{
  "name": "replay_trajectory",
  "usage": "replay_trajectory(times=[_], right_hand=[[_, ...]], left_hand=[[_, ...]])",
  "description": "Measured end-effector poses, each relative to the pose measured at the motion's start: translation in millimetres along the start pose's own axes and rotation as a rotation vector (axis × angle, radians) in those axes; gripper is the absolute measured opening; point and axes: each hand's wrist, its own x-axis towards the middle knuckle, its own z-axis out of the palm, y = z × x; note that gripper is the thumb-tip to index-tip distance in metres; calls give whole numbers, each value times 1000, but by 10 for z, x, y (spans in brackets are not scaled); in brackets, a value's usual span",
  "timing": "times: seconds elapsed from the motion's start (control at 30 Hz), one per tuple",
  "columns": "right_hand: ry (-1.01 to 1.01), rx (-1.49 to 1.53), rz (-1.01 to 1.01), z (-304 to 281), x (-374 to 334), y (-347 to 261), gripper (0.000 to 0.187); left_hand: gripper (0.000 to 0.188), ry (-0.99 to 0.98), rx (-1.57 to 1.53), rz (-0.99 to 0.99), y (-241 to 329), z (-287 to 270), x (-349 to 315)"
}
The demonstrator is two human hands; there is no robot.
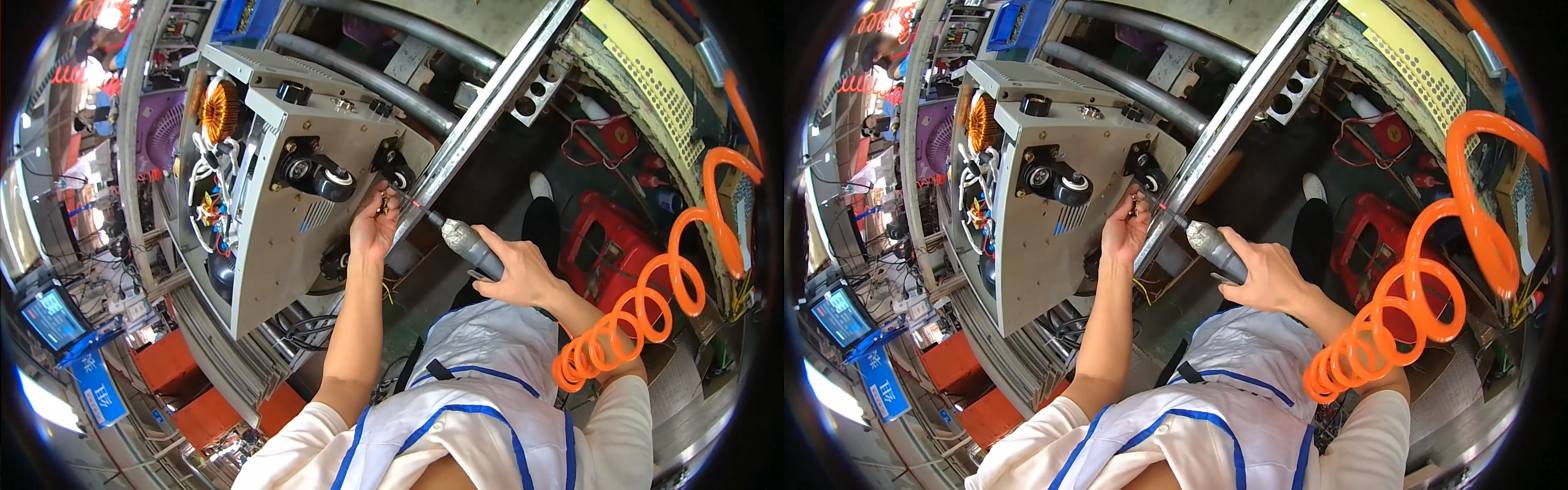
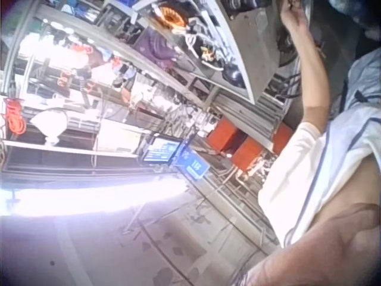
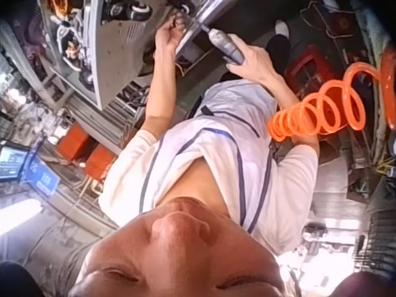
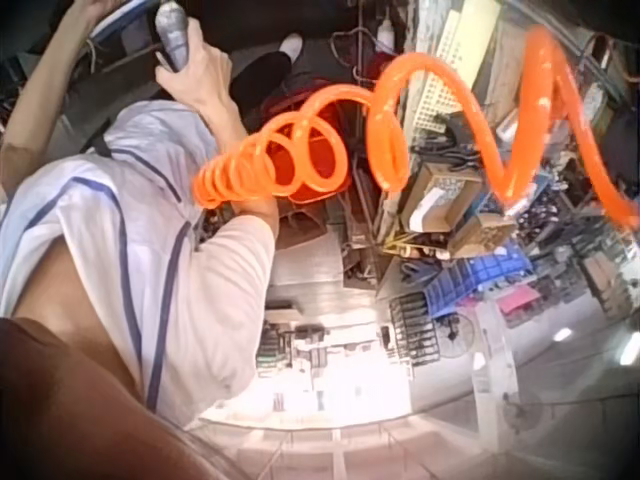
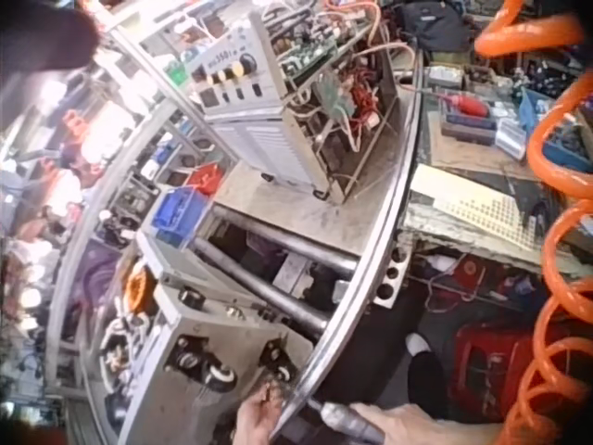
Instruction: Assembling components and attaching wheels to an industrial power supply unit using a power screwdriver.
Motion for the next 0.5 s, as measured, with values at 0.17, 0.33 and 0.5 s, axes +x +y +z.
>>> replay_trajectory(times=[0.17,0.33,0.5], right_hand=[[51,20,-48,50,-72,57,78],[-32,41,18,20,-71,31,79],[-16,15,20,58,-65,32,79]], left_hand=[[23,50,17,-6,11,13,36],[19,74,71,5,-30,235,-4],[17,95,103,19,-78,311,-5]])
